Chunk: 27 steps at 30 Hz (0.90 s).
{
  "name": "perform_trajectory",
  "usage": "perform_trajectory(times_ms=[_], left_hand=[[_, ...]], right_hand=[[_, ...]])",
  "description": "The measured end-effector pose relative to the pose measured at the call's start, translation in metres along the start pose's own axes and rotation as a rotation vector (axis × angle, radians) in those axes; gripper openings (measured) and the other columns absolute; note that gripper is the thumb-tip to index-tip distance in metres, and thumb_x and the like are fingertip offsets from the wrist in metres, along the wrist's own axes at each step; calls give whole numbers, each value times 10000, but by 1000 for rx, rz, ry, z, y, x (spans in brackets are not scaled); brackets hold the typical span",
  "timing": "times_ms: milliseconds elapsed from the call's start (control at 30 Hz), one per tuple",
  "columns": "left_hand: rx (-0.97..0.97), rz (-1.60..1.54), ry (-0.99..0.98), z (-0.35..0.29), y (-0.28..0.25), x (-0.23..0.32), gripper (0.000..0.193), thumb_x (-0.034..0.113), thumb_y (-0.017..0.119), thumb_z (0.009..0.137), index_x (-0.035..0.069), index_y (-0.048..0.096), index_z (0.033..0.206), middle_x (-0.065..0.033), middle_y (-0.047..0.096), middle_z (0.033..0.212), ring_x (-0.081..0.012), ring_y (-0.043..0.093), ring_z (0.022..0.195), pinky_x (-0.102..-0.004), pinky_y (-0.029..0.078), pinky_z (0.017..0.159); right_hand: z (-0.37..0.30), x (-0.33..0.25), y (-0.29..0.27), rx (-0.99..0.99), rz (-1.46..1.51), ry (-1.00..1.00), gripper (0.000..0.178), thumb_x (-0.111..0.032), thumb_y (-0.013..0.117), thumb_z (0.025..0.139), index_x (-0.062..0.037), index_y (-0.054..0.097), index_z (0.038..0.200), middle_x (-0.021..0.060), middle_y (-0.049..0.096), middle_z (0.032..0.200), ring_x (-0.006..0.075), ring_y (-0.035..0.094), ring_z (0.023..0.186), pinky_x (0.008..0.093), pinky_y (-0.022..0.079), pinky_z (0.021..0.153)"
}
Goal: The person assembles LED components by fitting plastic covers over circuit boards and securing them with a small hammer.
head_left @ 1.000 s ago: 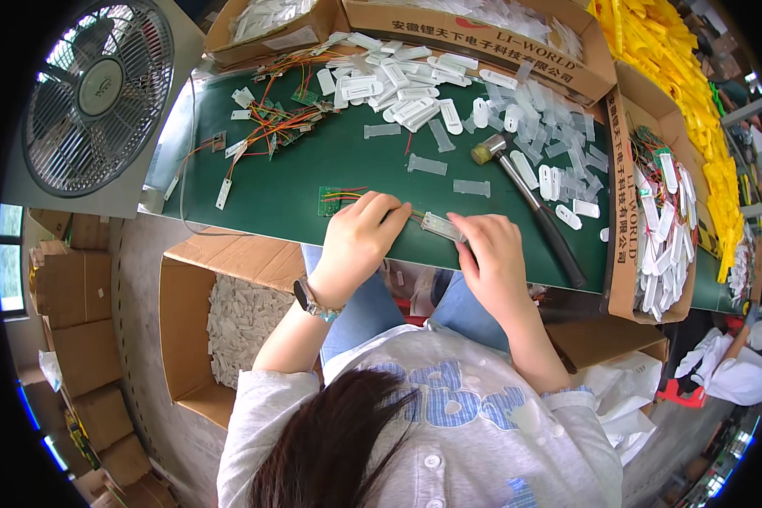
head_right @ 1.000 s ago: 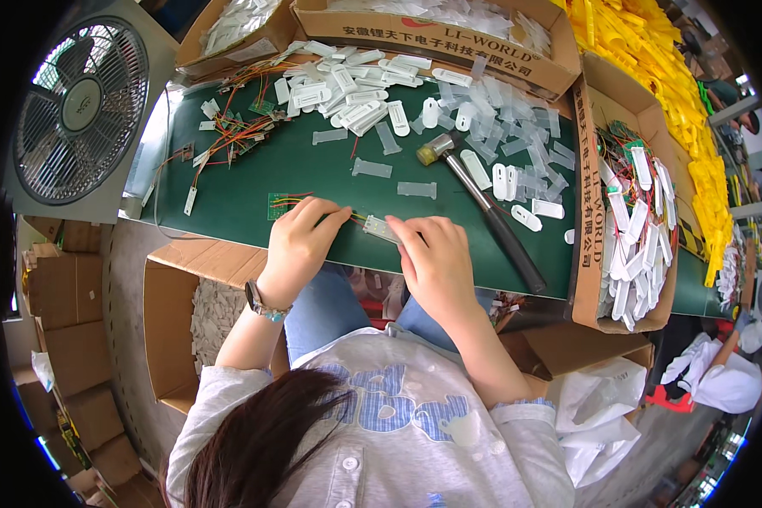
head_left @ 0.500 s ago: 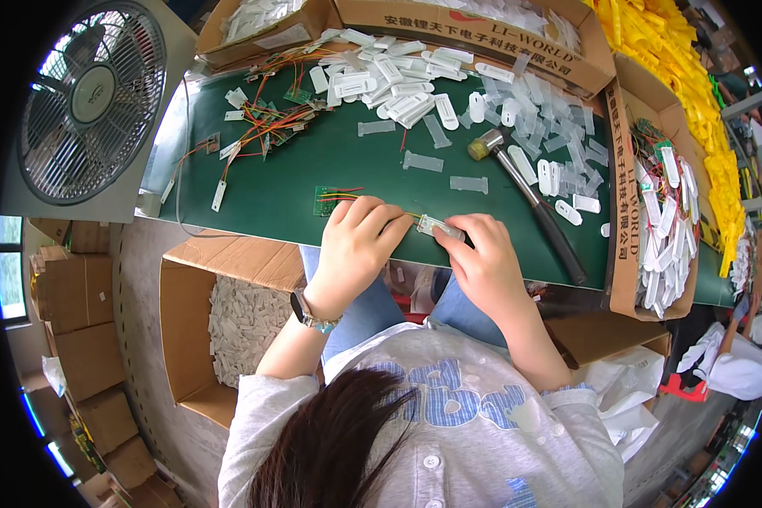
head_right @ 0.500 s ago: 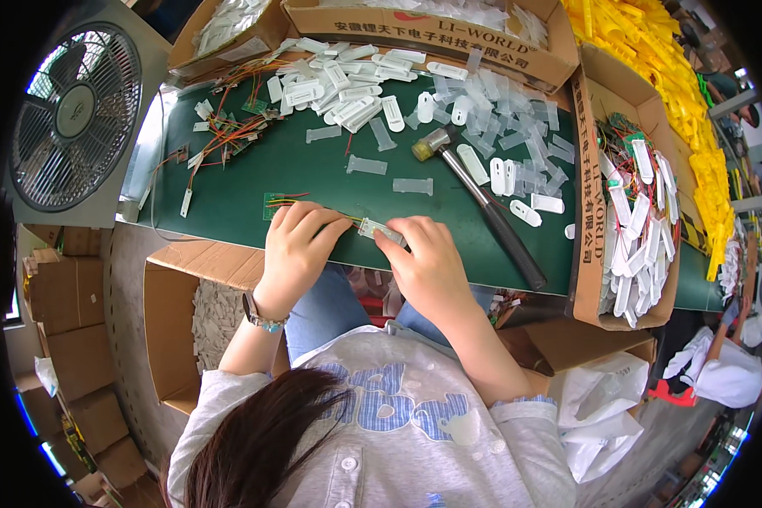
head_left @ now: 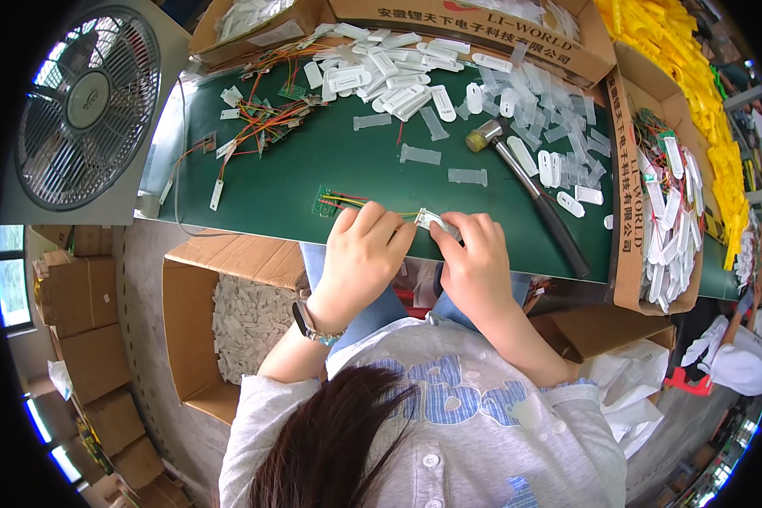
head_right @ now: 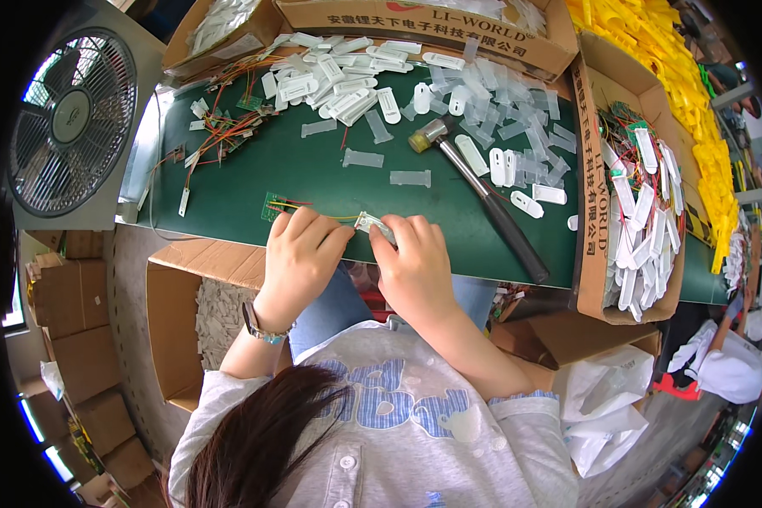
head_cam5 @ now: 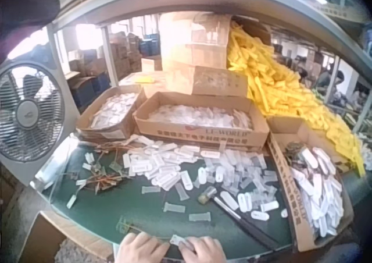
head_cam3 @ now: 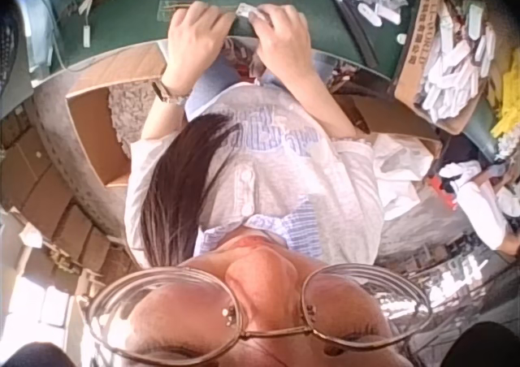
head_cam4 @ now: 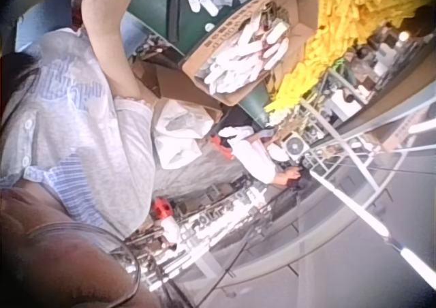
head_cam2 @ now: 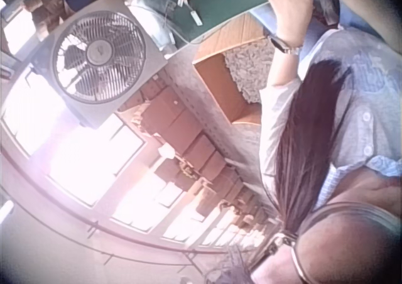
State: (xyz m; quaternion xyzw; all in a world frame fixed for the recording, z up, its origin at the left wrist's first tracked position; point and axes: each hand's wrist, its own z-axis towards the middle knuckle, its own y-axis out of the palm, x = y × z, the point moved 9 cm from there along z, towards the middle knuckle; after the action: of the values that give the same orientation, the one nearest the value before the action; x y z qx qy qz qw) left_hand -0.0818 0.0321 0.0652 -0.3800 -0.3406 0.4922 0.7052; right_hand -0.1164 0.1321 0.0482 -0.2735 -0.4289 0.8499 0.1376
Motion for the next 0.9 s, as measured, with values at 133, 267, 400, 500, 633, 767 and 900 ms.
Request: perform_trajectory(times_ms=[133,267,400,500,633,767,900], left_hand=[[5,-10,3,-4,1,6,196,114,653,692,75,665,883,0,599,853,-177,567,828,-318,442,697],[-68,-93,38,-1,4,7,204,80,665,702,48,683,902,-19,607,860,-202,589,830,-343,496,699],[-90,-204,-10,-1,9,-5,160,58,668,718,36,665,876,-48,601,866,-235,597,821,-367,522,681],[-102,-305,-51,3,13,-14,133,51,696,738,31,643,858,-73,592,843,-259,603,813,-375,528,681],[-109,-358,-22,11,15,-20,182,70,747,739,25,623,864,-89,605,849,-275,614,805,-385,528,699],[-78,-395,-23,19,12,-24,275,105,789,704,21,646,924,-85,647,914,-285,624,820,-389,529,733],[-61,-389,9,17,18,-25,320,116,772,687,27,649,969,-76,656,979,-279,623,863,-377,542,762]], right_hand=[[-1,0,1,5,-11,24,356,17,664,675,2,710,1028,99,614,1074,259,555,908,383,439,733],[-1,9,1,9,37,15,353,10,672,678,-17,721,1026,85,621,1058,254,570,929,385,470,774],[6,21,1,-69,174,-63,325,22,667,696,-37,735,1008,75,633,1051,255,587,963,383,500,838],[6,26,3,-81,226,-58,331,49,661,692,-40,738,1002,81,639,1050,264,592,971,384,508,835],[6,27,2,-68,247,-47,340,61,662,683,-43,741,997,81,643,1039,264,596,966,382,512,826],[6,28,0,-51,266,-33,327,57,665,681,-40,740,985,80,645,1033,266,599,963,382,512,830],[5,30,3,-52,277,-25,290,25,668,696,-39,742,969,82,648,1025,266,604,965,386,512,837]])
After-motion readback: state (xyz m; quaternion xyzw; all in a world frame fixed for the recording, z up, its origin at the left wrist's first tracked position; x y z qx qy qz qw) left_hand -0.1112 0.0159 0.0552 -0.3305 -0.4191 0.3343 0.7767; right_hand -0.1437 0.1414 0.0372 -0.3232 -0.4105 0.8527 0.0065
